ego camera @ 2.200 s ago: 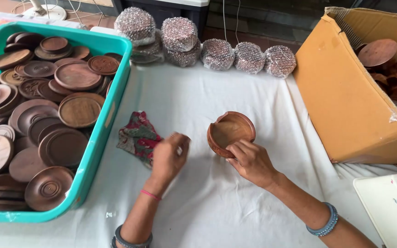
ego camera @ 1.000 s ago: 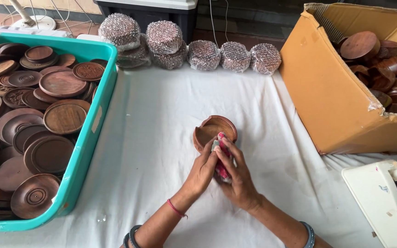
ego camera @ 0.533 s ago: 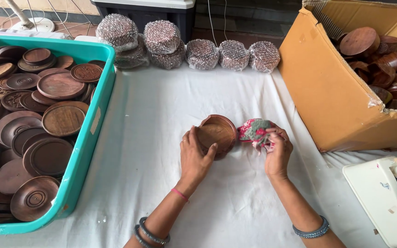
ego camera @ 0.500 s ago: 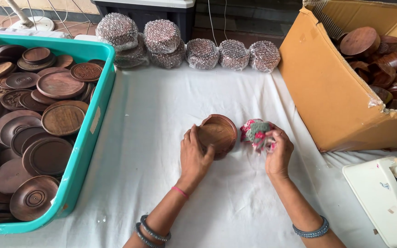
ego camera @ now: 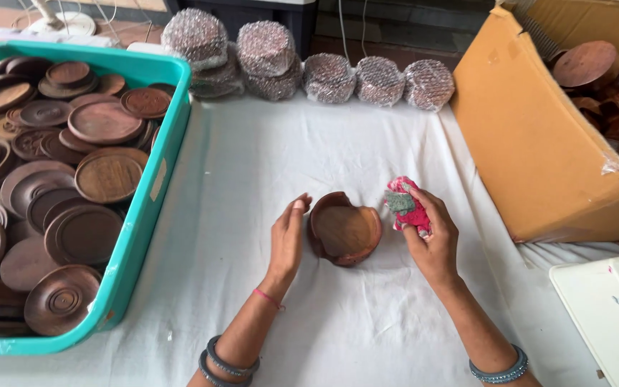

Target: The person is wiping wooden coasters and bowls with a cloth and organizing them in containers.

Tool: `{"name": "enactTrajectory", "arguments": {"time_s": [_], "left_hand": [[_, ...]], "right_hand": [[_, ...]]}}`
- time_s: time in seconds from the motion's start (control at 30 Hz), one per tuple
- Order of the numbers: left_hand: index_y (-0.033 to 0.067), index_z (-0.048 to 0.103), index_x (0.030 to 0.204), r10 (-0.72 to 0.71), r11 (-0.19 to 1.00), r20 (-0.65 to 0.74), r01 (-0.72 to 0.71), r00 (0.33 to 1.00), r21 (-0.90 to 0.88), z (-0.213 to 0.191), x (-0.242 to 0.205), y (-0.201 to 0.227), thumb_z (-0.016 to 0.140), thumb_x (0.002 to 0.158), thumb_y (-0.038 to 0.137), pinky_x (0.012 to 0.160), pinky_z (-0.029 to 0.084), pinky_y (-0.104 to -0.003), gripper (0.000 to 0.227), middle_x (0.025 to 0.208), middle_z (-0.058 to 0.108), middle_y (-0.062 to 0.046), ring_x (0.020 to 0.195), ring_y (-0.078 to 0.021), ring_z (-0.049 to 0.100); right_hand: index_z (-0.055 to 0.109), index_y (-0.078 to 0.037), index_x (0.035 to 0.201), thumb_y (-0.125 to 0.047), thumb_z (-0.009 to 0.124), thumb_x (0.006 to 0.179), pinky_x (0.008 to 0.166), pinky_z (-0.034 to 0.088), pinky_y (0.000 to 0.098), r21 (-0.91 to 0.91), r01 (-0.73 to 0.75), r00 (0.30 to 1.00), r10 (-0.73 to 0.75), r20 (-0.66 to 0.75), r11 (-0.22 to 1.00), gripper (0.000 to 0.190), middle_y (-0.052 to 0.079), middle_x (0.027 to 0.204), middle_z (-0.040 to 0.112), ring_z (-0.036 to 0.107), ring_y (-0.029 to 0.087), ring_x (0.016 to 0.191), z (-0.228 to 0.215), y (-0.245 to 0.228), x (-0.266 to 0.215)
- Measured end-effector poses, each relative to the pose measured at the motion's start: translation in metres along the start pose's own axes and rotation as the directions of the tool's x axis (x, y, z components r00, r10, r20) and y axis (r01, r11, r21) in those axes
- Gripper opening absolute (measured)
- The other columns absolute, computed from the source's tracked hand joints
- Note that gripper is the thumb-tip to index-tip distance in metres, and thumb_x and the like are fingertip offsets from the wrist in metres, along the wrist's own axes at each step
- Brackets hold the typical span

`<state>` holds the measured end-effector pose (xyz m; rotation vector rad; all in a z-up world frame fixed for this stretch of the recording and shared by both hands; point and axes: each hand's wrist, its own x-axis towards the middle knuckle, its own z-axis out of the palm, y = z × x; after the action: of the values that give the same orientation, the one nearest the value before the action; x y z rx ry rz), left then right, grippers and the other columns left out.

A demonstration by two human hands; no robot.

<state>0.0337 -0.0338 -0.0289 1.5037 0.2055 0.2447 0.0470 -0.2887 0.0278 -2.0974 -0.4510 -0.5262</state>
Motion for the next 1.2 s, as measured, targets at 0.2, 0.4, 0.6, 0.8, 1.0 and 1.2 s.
{"name": "enactTrajectory", "arguments": {"time_s": [0.2,0.4,0.6,0.8,1.0,1.2], "left_hand": [[0.0052,0.059,0.141,-0.084,0.985,0.103,0.067,0.991,0.159,0.007,-0.009,0.015,0.044,0.102,0.042,0.110,0.046,-0.038,0.056,0.135,0.066,-0.017,0.131,-0.0268,0.059],[0.0041,0.055,0.143,0.073,0.960,0.152,-0.111,0.986,0.259,0.004,-0.003,0.001,0.055,0.093,0.021,0.108,0.048,-0.039,0.052,0.139,0.063,-0.017,0.128,-0.0285,0.061],[0.0076,0.054,0.145,-0.039,0.960,0.172,-0.011,0.984,0.281,0.001,-0.004,0.010,0.054,0.095,0.023,0.109,0.051,-0.038,0.053,0.136,0.065,-0.016,0.126,-0.0254,0.064],[0.0121,0.052,0.147,0.008,0.942,0.219,-0.081,0.976,0.327,0.001,-0.002,0.004,0.050,0.099,0.026,0.113,0.044,-0.039,0.051,0.142,0.061,-0.012,0.137,-0.0248,0.051],[0.0116,0.054,0.146,0.052,0.911,0.262,-0.153,0.964,0.382,0.002,-0.001,0.004,0.050,0.099,0.025,0.114,0.041,-0.040,0.050,0.144,0.058,-0.013,0.138,-0.0265,0.049],[0.0119,0.054,0.146,0.088,0.919,0.271,-0.183,0.958,0.348,0.004,0.001,-0.003,0.047,0.101,0.026,0.115,0.041,-0.040,0.048,0.146,0.059,-0.012,0.140,-0.0263,0.049]], "right_hand": [[0.060,-0.008,0.133,0.007,0.068,0.079,0.102,0.058,0.0357,0.005,0.307,0.938,-0.304,0.165,0.952,0.057,0.014,0.139,0.060,0.064,0.029,0.125,0.034,-0.029,0.004],[0.066,-0.006,0.125,0.007,0.071,0.071,0.093,0.057,0.0368,-0.207,0.204,0.877,-0.085,0.473,0.957,0.056,0.012,0.127,0.068,0.069,0.029,0.109,0.067,-0.038,0.025],[0.067,-0.005,0.113,0.008,0.066,0.073,0.081,0.061,0.0350,-0.224,0.029,0.828,0.103,0.552,0.974,0.041,0.008,0.109,0.072,0.074,0.023,0.086,0.080,-0.034,0.028],[0.070,-0.005,0.097,0.012,0.063,0.070,0.081,0.059,0.0357,-0.135,0.125,0.694,0.011,0.720,0.983,0.032,0.004,0.093,0.077,0.074,0.019,0.087,0.064,-0.020,0.031],[0.071,-0.007,0.106,0.014,0.057,0.072,0.079,0.059,0.0343,-0.251,0.124,0.818,0.044,0.574,0.960,0.043,0.006,0.104,0.074,0.072,0.021,0.088,0.070,-0.009,0.022],[0.070,-0.004,0.112,0.011,0.057,0.074,0.077,0.059,0.0336,-0.181,0.093,0.762,0.047,0.645,0.979,0.043,0.009,0.104,0.075,0.072,0.021,0.089,0.060,-0.041,0.024]]}}
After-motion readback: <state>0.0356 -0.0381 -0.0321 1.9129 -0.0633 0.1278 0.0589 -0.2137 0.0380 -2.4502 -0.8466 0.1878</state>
